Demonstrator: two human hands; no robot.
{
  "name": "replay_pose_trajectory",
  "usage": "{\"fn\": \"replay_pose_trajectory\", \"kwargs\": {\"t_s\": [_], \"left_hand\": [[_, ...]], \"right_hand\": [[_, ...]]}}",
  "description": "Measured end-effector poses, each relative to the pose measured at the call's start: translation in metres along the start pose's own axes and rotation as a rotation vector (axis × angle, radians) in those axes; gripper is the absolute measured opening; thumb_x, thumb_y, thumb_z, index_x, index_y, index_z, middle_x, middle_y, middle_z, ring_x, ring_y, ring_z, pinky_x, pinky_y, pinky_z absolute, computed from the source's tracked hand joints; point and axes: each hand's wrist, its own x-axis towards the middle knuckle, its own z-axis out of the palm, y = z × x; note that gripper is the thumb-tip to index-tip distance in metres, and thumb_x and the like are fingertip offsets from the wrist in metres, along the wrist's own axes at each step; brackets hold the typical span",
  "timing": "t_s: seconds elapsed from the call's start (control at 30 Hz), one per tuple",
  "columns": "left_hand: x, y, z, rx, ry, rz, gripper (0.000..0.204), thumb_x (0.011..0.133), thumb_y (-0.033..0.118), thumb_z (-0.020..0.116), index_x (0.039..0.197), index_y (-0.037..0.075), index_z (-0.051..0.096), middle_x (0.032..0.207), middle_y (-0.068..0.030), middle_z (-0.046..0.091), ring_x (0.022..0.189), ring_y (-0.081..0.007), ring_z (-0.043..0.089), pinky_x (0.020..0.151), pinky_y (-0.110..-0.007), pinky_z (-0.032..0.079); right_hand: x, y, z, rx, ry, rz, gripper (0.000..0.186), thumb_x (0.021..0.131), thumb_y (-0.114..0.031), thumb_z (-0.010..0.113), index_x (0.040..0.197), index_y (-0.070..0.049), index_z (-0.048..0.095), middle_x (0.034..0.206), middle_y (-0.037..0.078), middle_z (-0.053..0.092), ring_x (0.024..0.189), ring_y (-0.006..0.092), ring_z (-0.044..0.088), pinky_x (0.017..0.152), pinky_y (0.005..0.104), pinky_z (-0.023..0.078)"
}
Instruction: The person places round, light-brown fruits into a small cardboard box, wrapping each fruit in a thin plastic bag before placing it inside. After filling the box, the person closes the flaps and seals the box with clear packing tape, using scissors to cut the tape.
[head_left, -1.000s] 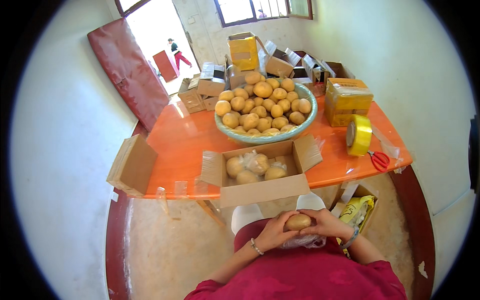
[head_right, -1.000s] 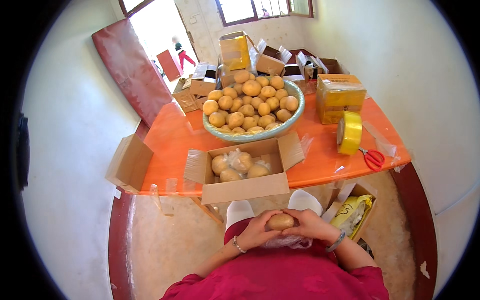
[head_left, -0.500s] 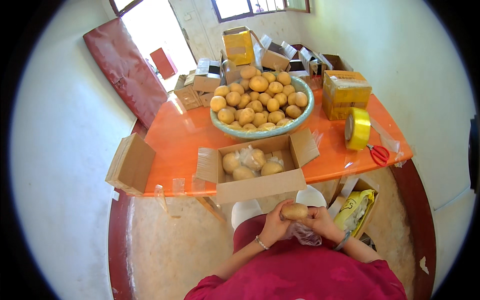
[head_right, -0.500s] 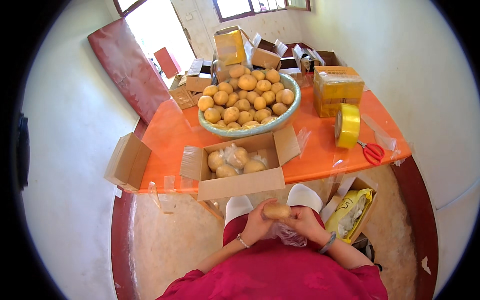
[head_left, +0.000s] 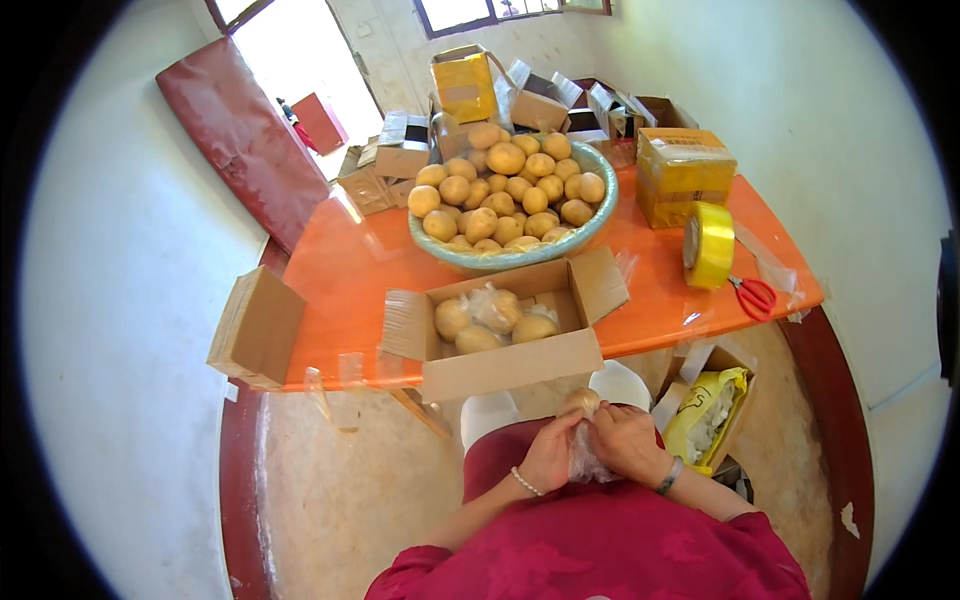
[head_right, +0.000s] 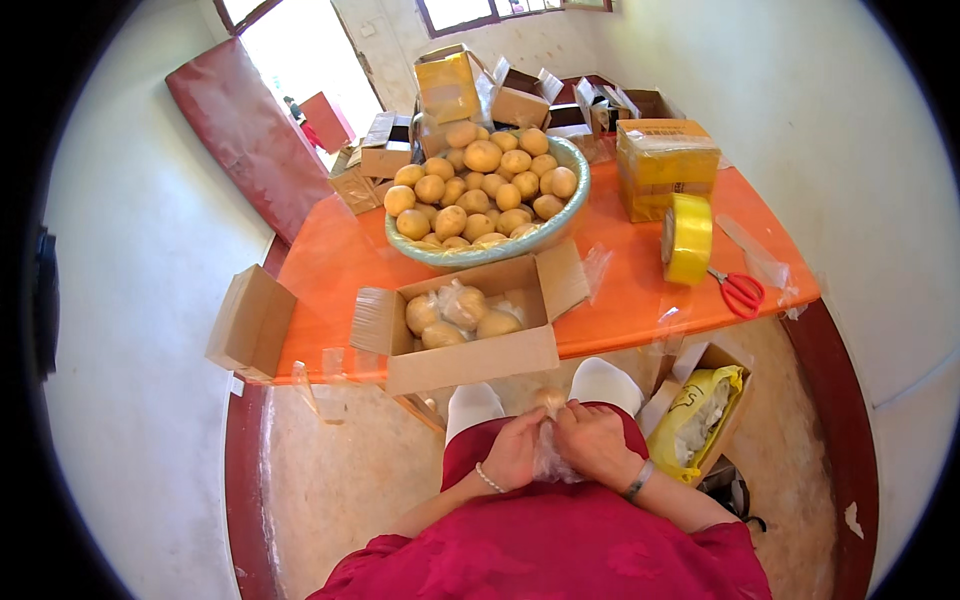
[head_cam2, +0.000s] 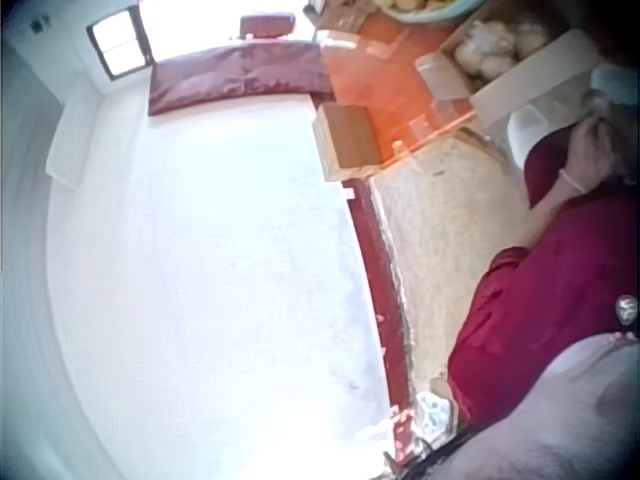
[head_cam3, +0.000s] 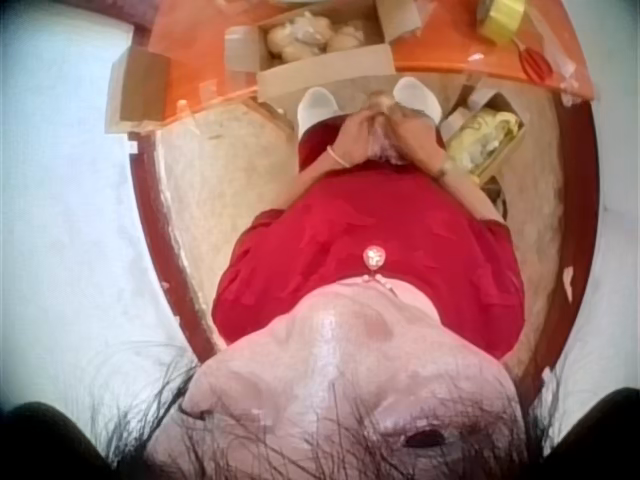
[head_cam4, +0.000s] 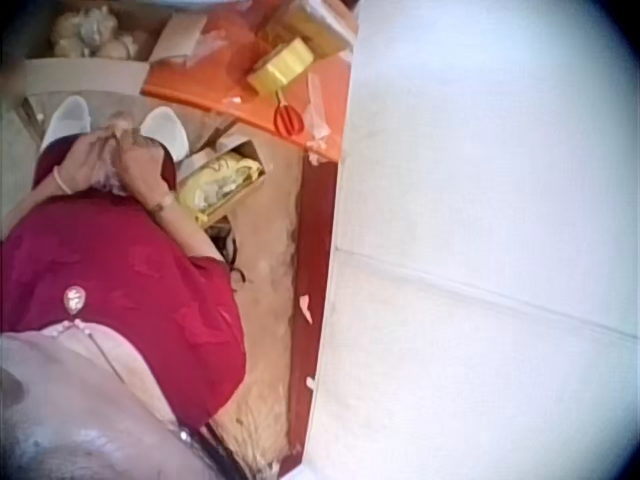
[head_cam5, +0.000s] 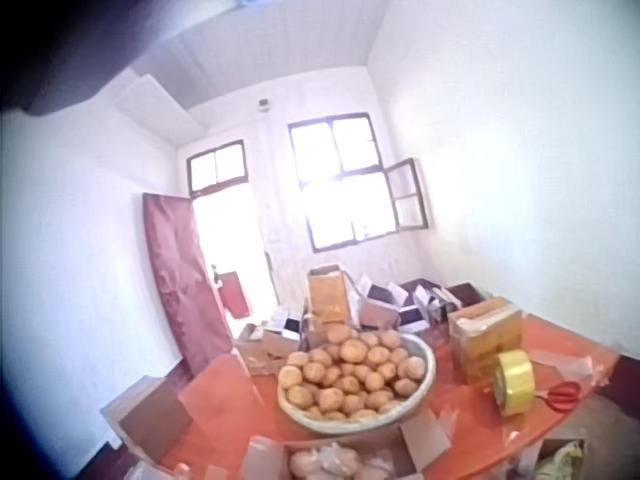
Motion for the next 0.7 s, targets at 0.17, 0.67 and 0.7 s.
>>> {"fn": "replay_pose_trajectory", "kwargs": {"t_s": [0.17, 0.67, 0.7], "left_hand": [[0.002, -0.003, 0.01, -0.056, -0.002, -0.101, 0.031, 0.098, 0.034, 0.048, 0.114, 0.008, 0.055, 0.115, -0.0057, 0.06, 0.111, -0.0218, 0.056, 0.098, -0.042, 0.043], [0.005, 0.017, -0.005, 0.336, 0.165, -0.187, 0.011, 0.079, 0.005, 0.055, 0.09, 0.006, 0.055, 0.072, 0.0002, 0.052, 0.061, -0.0102, 0.049, 0.054, -0.024, 0.04], [0.005, 0.018, 0.0, 0.401, 0.104, -0.214, 0.014, 0.078, 0.004, 0.056, 0.092, 0.005, 0.056, 0.073, 0.0004, 0.053, 0.061, -0.0097, 0.05, 0.053, -0.024, 0.039]], "right_hand": [[0.004, -0.005, -0.008, -0.174, -0.182, -0.131, 0.01, 0.071, -0.013, 0.06, 0.075, -0.005, 0.057, 0.067, 0.009, 0.059, 0.061, 0.0213, 0.061, 0.055, 0.033, 0.048], [0.038, 0.01, -0.08, 0.199, -0.134, -0.414, 0.045, 0.076, -0.011, 0.063, 0.121, -0.011, 0.056, 0.105, 0.012, 0.06, 0.093, 0.0286, 0.061, 0.08, 0.0391, 0.05], [0.039, 0.012, -0.085, 0.163, -0.248, -0.422, 0.047, 0.077, -0.011, 0.064, 0.123, -0.014, 0.054, 0.116, 0.015, 0.056, 0.106, 0.0291, 0.057, 0.083, 0.0379, 0.05]]}}
